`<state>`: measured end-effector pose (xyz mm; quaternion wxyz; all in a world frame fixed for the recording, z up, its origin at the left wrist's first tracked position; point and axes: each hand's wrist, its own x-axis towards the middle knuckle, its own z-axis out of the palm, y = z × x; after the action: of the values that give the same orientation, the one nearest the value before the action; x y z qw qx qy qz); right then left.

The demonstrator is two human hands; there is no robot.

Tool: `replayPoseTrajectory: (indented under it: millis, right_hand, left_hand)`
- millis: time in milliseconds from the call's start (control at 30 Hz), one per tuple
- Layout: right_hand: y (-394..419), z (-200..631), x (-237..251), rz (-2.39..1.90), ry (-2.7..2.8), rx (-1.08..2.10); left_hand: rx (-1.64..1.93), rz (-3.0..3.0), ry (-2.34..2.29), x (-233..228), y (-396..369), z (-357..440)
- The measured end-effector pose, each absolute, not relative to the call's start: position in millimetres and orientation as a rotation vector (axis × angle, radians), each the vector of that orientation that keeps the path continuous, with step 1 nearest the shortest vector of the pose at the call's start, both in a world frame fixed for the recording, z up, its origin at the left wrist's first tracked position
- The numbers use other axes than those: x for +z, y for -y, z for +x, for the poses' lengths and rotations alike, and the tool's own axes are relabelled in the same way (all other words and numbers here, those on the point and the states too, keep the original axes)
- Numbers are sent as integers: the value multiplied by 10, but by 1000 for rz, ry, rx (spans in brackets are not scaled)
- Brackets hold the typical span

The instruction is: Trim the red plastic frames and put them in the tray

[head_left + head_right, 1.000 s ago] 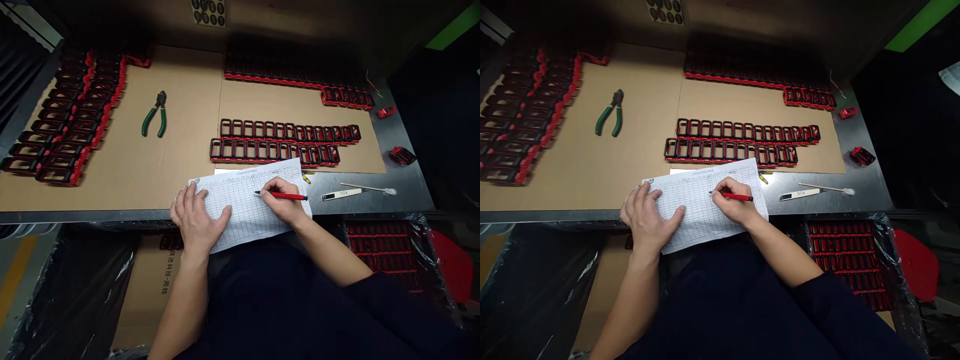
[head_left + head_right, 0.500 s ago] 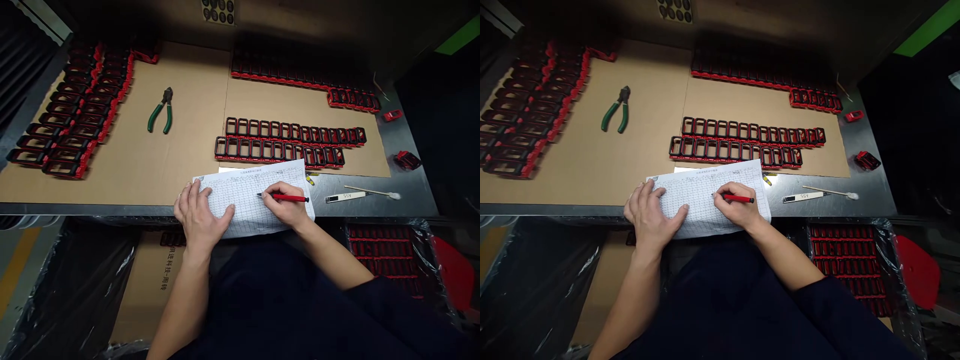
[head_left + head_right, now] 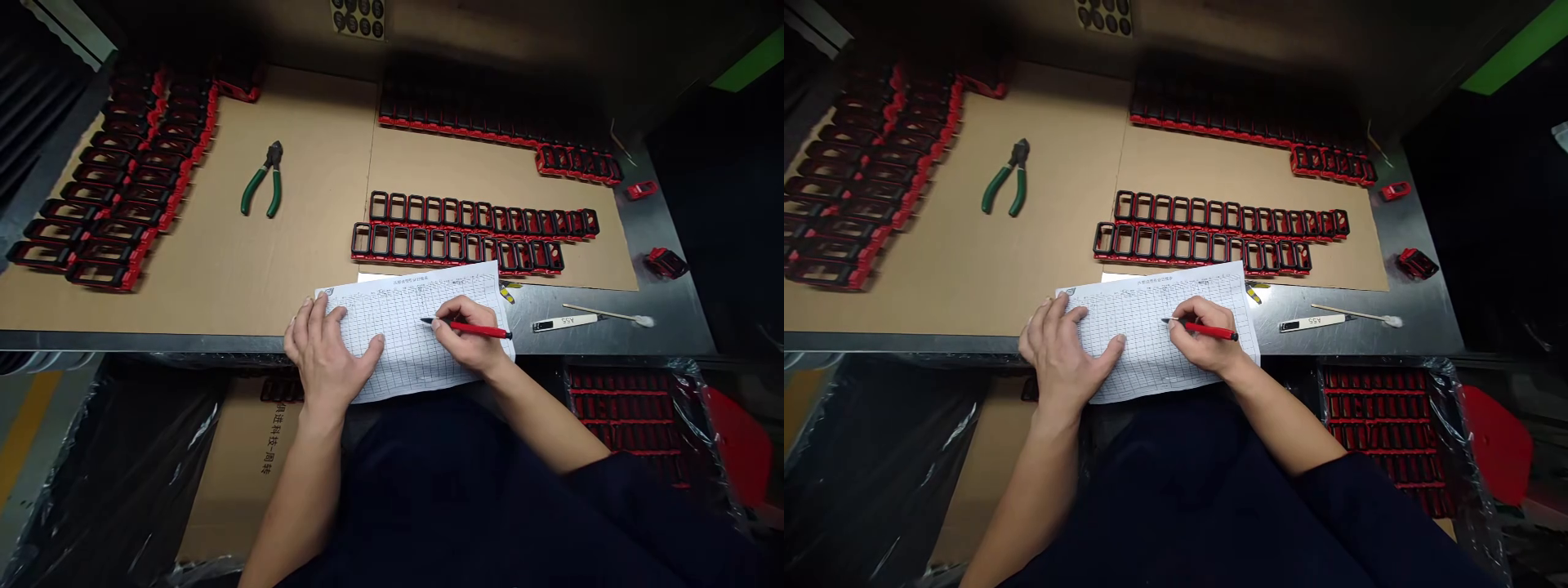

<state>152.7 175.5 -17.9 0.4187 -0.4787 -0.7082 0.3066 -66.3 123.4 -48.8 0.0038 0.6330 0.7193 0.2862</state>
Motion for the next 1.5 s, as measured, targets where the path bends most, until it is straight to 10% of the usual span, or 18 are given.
replayPoseTrajectory:
  millis: [1500]
  right_hand:
    - [-1732, 1465, -206, -1406, 1772, 668]
  left_hand:
    - [883, 1924, -2227, -466, -1226, -660]
